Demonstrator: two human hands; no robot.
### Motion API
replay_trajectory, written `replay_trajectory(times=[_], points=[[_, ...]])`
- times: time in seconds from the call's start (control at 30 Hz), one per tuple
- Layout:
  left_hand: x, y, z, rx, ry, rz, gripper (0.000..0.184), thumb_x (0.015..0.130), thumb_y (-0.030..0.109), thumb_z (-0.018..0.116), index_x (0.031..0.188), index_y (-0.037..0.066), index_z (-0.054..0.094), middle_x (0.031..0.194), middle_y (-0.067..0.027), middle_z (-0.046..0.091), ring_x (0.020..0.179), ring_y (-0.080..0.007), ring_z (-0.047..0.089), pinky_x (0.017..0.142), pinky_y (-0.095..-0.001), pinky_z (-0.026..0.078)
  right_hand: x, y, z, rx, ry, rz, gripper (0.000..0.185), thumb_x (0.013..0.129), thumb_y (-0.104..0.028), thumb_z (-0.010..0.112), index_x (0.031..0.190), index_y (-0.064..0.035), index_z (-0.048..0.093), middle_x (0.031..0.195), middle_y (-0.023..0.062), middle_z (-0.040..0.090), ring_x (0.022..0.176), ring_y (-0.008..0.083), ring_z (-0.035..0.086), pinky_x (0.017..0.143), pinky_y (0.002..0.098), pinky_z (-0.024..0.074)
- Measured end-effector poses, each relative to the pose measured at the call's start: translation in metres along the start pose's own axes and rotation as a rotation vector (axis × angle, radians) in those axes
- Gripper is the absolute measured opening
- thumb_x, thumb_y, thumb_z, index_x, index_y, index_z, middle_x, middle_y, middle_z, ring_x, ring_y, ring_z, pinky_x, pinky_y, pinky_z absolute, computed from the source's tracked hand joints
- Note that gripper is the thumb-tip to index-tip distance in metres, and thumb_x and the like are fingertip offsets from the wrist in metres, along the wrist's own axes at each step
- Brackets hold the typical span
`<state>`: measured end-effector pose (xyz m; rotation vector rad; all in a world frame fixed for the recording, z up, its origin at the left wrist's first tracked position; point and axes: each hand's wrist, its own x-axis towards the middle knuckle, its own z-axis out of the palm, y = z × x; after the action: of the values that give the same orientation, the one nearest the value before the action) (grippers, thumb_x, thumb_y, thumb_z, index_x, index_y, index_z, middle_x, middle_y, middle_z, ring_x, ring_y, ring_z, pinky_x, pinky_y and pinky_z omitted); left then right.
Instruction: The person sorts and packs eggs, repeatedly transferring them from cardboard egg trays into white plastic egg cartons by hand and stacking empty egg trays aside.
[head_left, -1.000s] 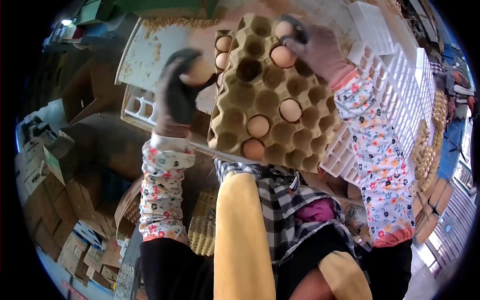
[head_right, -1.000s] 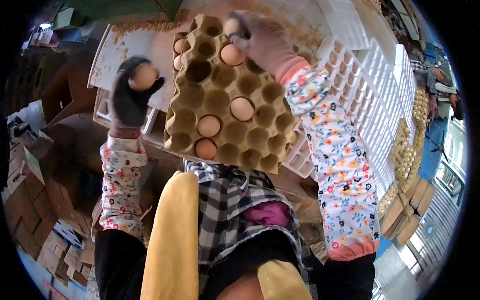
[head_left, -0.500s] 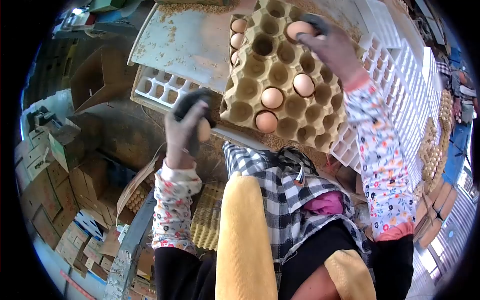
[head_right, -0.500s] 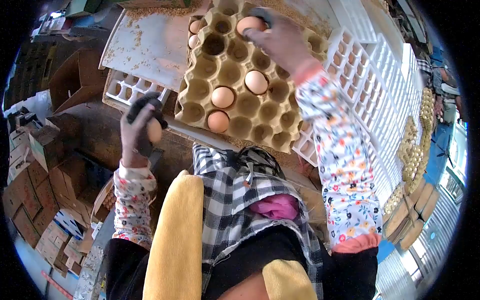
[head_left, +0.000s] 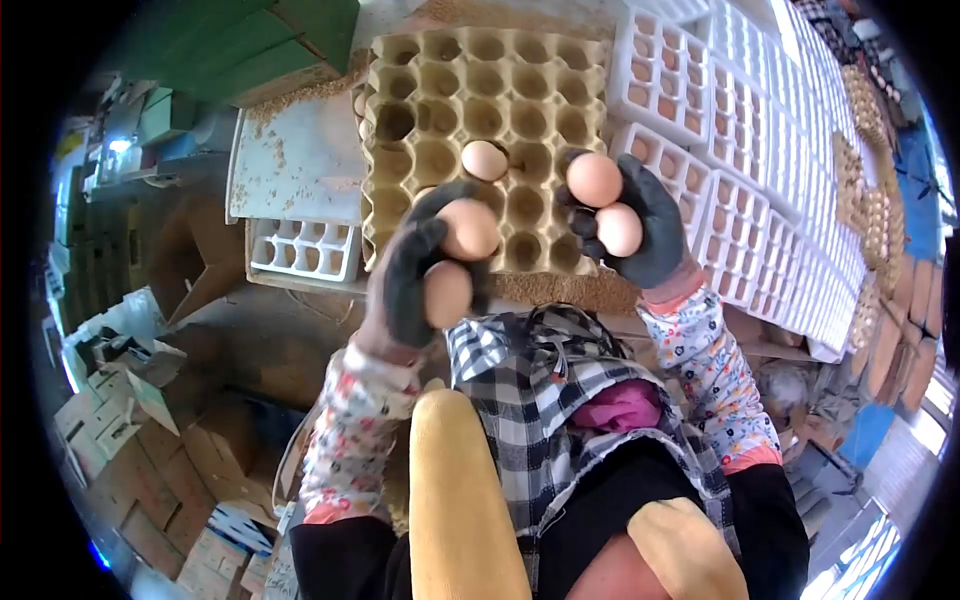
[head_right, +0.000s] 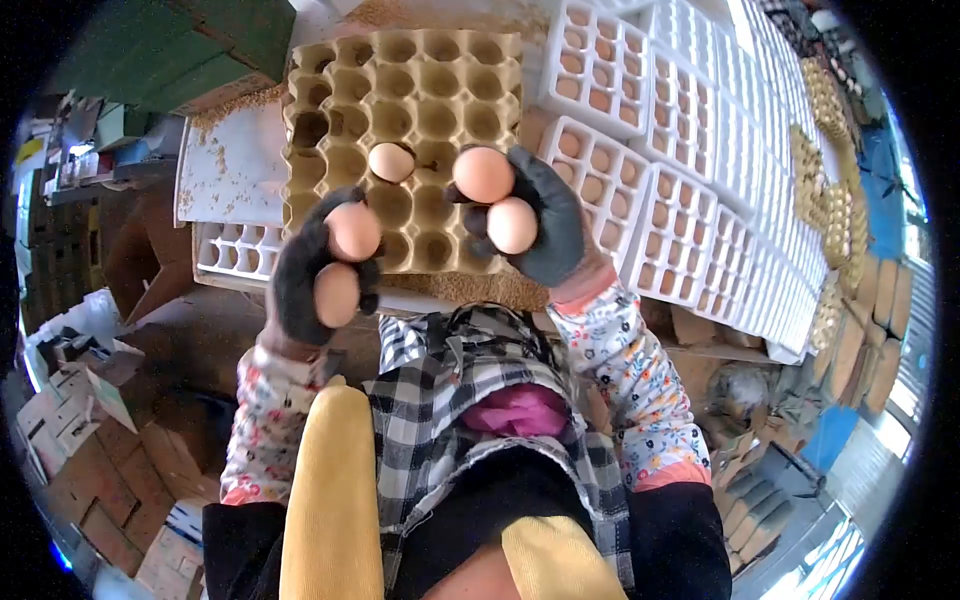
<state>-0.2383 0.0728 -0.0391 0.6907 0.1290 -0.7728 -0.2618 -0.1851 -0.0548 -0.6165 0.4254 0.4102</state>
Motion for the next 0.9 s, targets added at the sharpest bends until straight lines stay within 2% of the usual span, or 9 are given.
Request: replay_trajectory(times=[0.07, 0.33, 0.4, 0.5, 0.53, 0.6, 0.67, 0.73, 0.9], points=[[0.022, -0.026, 0.025, -0.236, 0.117, -0.093, 0.039, 0.092, 0.021, 0.050, 0.125, 0.000, 0.049, 0.097, -0.0114, 0.063, 0.075, -0.0168, 0.062, 0.061, -0.0271, 0.050, -0.019, -0.002, -0.037, 0.143, -0.160, 0.004, 0.046, 0.099, -0.034, 0.037, 0.130, -0.0002, 0.045, 0.112, 0.0215, 0.060, 0.084, 0.0278, 0.066, 0.069, 0.0372, 0.0588], [0.067, -0.143, 0.128, 0.362, -0.024, 0.074, 0.035, 0.095, 0.022, 0.042, 0.122, 0.002, 0.051, 0.093, -0.0129, 0.063, 0.070, -0.0195, 0.059, 0.055, -0.0297, 0.050, -0.136, -0.046, -0.132, 0.296, -0.141, -0.034, 0.056, 0.097, -0.040, 0.037, 0.139, -0.0026, 0.035, 0.113, 0.0166, 0.059, 0.072, 0.0180, 0.058, 0.062, 0.0318, 0.0544], [0.094, -0.180, 0.131, -0.081, -0.053, -0.219, 0.030, 0.093, 0.024, 0.046, 0.110, 0.002, 0.056, 0.083, -0.0109, 0.062, 0.068, -0.0204, 0.061, 0.055, -0.0300, 0.051, -0.166, -0.044, -0.153, -0.161, 0.205, -0.138, 0.052, 0.097, -0.038, 0.041, 0.134, -0.0014, 0.042, 0.104, 0.0148, 0.062, 0.066, 0.0165, 0.057, 0.060, 0.0292, 0.0525], [0.118, -0.265, 0.167, -0.078, 0.150, -0.461, 0.034, 0.091, 0.032, 0.046, 0.102, 0.001, 0.056, 0.081, -0.0109, 0.061, 0.067, -0.0209, 0.060, 0.055, -0.0304, 0.051, -0.220, -0.022, -0.243, 0.107, 0.326, -0.080, 0.040, 0.097, -0.029, 0.043, 0.123, -0.0001, 0.051, 0.094, 0.0105, 0.063, 0.066, 0.0165, 0.059, 0.057, 0.0270, 0.0492], [0.123, -0.294, 0.165, -0.136, 0.150, -0.590, 0.036, 0.090, 0.033, 0.045, 0.102, 0.001, 0.056, 0.083, -0.0121, 0.061, 0.070, -0.0214, 0.060, 0.057, -0.0322, 0.051, -0.246, -0.013, -0.275, 0.170, 0.284, -0.163, 0.036, 0.098, -0.027, 0.042, 0.119, -0.0004, 0.052, 0.091, 0.0080, 0.062, 0.072, 0.0150, 0.059, 0.062, 0.0265, 0.0493], [0.121, -0.331, 0.229, 0.150, 0.209, -0.641, 0.040, 0.087, 0.031, 0.055, 0.114, 0.003, 0.054, 0.096, -0.0116, 0.063, 0.085, -0.0249, 0.062, 0.069, -0.0344, 0.052, -0.303, -0.011, -0.302, -0.548, 0.581, -0.664, 0.036, 0.095, -0.026, 0.049, 0.119, 0.0008, 0.054, 0.107, 0.0075, 0.059, 0.096, 0.0155, 0.058, 0.081, 0.0286, 0.0492], [0.139, -0.388, 0.255, 0.690, -0.149, -0.282, 0.043, 0.083, 0.027, 0.065, 0.116, 0.003, 0.053, 0.096, -0.0135, 0.064, 0.084, -0.0272, 0.062, 0.073, -0.0369, 0.051, -0.336, -0.042, -0.350, -0.080, 0.724, -0.657, 0.033, 0.094, -0.021, 0.052, 0.120, 0.0003, 0.054, 0.111, 0.0074, 0.058, 0.100, 0.0161, 0.057, 0.085, 0.0280, 0.0472], [0.161, -0.408, 0.297, 1.264, -0.285, -0.069, 0.046, 0.080, 0.025, 0.069, 0.117, 0.004, 0.052, 0.093, -0.0167, 0.064, 0.084, -0.0290, 0.063, 0.074, -0.0389, 0.050, -0.356, -0.078, -0.364, -0.233, 0.866, -0.729, 0.032, 0.093, -0.016, 0.054, 0.120, 0.0013, 0.053, 0.110, 0.0069, 0.058, 0.100, 0.0158, 0.056, 0.085, 0.0277, 0.0465], [0.239, -0.469, 0.328, 1.369, -0.383, 0.333, 0.044, 0.079, 0.019, 0.069, 0.116, 0.003, 0.053, 0.096, -0.0159, 0.064, 0.082, -0.0257, 0.063, 0.073, -0.0364, 0.051, -0.361, -0.123, -0.432, -0.332, 1.099, -0.897, 0.041, 0.087, -0.014, 0.063, 0.122, 0.0043, 0.050, 0.108, 0.0084, 0.056, 0.096, 0.0155, 0.056, 0.081, 0.0278, 0.0475]])
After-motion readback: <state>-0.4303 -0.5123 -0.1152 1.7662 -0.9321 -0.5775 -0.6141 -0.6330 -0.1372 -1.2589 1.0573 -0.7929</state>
